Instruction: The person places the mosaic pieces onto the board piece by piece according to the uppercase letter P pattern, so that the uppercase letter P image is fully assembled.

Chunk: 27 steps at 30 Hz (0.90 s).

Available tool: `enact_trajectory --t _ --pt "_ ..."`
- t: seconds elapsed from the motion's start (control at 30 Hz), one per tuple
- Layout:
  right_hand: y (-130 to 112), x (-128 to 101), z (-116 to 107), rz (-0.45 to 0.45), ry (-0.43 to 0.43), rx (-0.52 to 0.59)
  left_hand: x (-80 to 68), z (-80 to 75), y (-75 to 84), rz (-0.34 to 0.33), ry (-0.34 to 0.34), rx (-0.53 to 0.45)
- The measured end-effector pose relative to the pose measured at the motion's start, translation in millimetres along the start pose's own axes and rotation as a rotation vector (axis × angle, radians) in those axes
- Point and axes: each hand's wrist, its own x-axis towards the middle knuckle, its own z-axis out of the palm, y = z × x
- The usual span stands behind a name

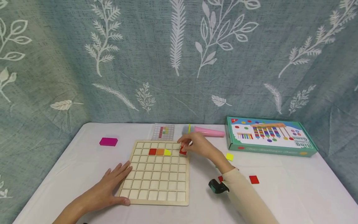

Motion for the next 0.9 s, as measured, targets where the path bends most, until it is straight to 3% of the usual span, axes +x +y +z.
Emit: enact_trajectory --t 0.23,0.9 --pt "-3 22 22 -0.031 0.006 0.002 0.3 0.0 -1.0 -0.011 -0.005 -0.002" --pt "-38 62 67 -0.079 -0.11 0.053 1.4 -1.3 0.0 -0.018 -0.025 -0.01"
